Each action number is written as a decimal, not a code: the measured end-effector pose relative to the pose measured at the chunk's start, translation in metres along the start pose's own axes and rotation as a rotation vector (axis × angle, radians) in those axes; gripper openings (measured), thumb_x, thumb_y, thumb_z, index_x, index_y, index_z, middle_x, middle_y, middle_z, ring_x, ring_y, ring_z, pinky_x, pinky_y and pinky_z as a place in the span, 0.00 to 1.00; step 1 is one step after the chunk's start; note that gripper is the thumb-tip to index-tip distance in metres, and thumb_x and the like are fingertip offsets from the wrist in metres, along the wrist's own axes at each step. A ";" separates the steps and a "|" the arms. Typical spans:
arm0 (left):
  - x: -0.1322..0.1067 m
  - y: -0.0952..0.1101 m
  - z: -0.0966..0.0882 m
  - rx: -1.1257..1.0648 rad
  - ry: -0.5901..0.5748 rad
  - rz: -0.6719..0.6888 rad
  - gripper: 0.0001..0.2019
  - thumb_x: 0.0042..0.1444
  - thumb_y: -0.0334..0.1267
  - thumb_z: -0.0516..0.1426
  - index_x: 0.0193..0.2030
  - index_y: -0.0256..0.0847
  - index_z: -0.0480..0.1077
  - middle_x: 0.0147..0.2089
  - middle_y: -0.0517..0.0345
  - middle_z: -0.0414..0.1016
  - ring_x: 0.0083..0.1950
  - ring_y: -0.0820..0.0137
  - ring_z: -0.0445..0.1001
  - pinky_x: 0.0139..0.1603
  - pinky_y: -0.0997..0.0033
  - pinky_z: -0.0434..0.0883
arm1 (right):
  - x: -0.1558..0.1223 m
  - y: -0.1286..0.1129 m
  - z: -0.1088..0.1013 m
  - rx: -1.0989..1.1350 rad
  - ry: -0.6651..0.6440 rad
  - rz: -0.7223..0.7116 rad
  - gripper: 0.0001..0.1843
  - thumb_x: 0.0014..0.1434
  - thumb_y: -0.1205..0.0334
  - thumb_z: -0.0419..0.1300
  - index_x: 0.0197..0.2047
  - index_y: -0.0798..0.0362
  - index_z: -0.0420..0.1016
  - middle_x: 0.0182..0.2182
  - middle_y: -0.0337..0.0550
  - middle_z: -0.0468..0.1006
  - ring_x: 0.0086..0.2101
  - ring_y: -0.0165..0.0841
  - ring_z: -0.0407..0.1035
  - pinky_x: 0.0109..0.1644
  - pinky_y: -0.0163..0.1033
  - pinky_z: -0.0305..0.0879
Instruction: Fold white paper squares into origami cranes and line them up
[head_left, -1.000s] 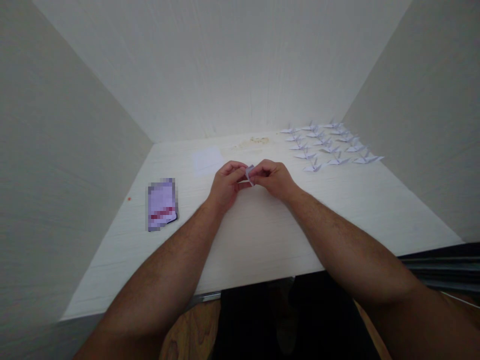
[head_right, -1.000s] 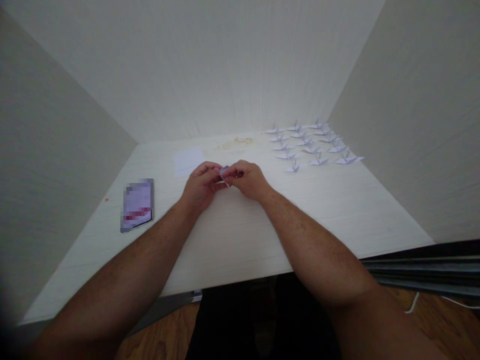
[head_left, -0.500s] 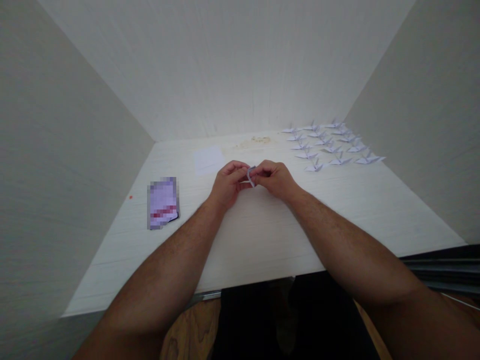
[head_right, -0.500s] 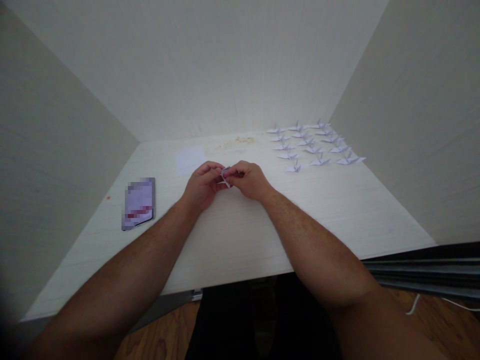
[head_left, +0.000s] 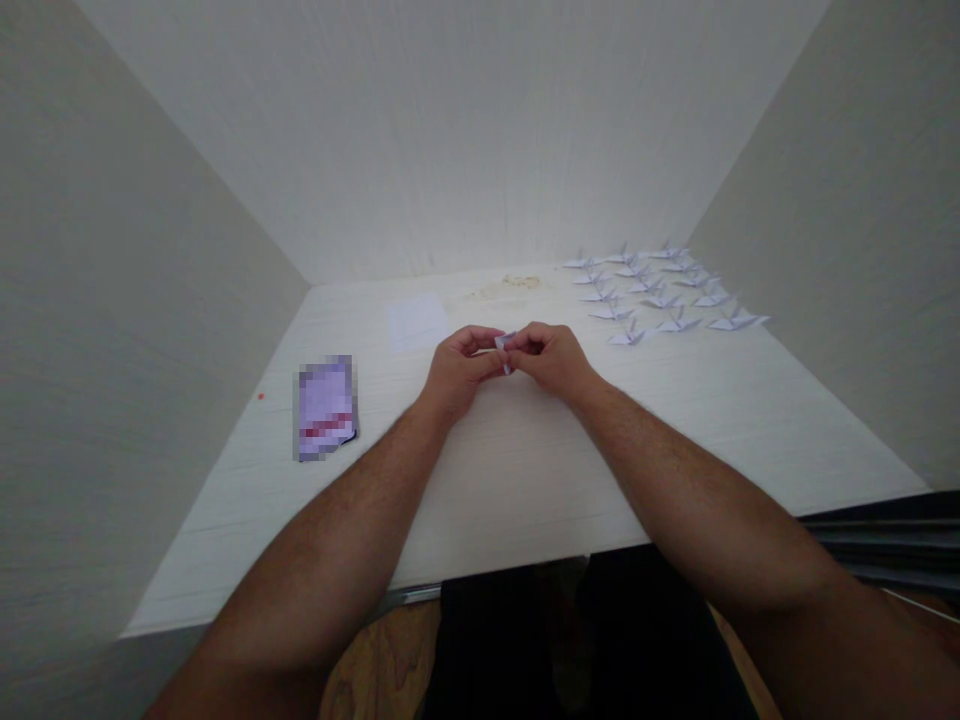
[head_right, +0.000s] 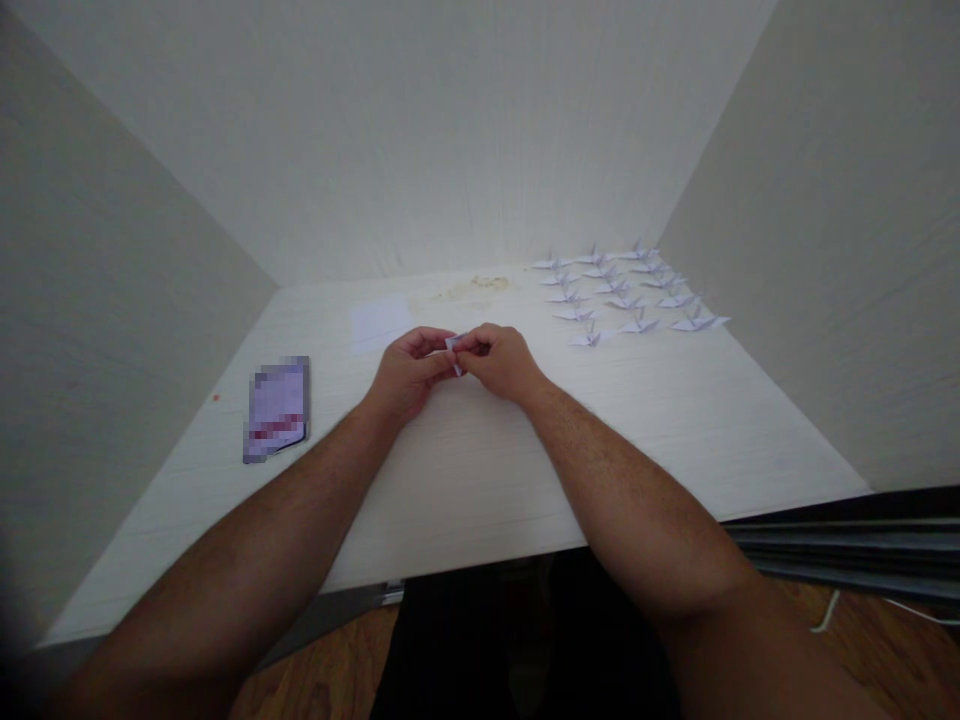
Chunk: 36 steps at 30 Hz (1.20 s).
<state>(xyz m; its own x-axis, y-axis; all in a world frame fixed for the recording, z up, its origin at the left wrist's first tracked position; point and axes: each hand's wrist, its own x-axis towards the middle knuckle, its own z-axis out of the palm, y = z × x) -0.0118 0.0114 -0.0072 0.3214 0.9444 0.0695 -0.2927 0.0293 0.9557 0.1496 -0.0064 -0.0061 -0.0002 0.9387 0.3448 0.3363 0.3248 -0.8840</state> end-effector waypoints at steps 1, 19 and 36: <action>0.000 0.000 0.000 0.006 0.001 0.001 0.18 0.38 0.34 0.71 0.38 0.38 0.74 0.34 0.59 0.77 0.32 0.73 0.76 0.38 0.67 0.76 | 0.000 0.000 0.000 0.006 -0.001 0.001 0.03 0.48 0.64 0.67 0.30 0.52 0.80 0.28 0.40 0.80 0.30 0.31 0.72 0.35 0.38 0.70; 0.001 -0.001 -0.001 0.002 0.017 0.008 0.18 0.41 0.39 0.71 0.40 0.37 0.76 0.40 0.53 0.80 0.38 0.69 0.79 0.45 0.61 0.78 | -0.003 -0.001 0.001 -0.282 0.075 -0.122 0.05 0.57 0.62 0.61 0.31 0.52 0.77 0.27 0.40 0.76 0.29 0.30 0.67 0.34 0.38 0.62; 0.002 -0.006 -0.001 0.159 0.064 0.038 0.20 0.41 0.43 0.71 0.40 0.37 0.77 0.41 0.51 0.81 0.40 0.67 0.79 0.46 0.60 0.78 | -0.005 -0.008 -0.001 -0.641 -0.016 -0.179 0.07 0.60 0.61 0.58 0.37 0.52 0.77 0.33 0.43 0.76 0.34 0.33 0.67 0.38 0.38 0.58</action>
<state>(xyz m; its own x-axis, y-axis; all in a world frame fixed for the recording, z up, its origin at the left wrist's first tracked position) -0.0105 0.0137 -0.0126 0.2535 0.9628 0.0930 -0.1562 -0.0541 0.9862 0.1482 -0.0141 -0.0003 -0.1199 0.8799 0.4597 0.8235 0.3468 -0.4490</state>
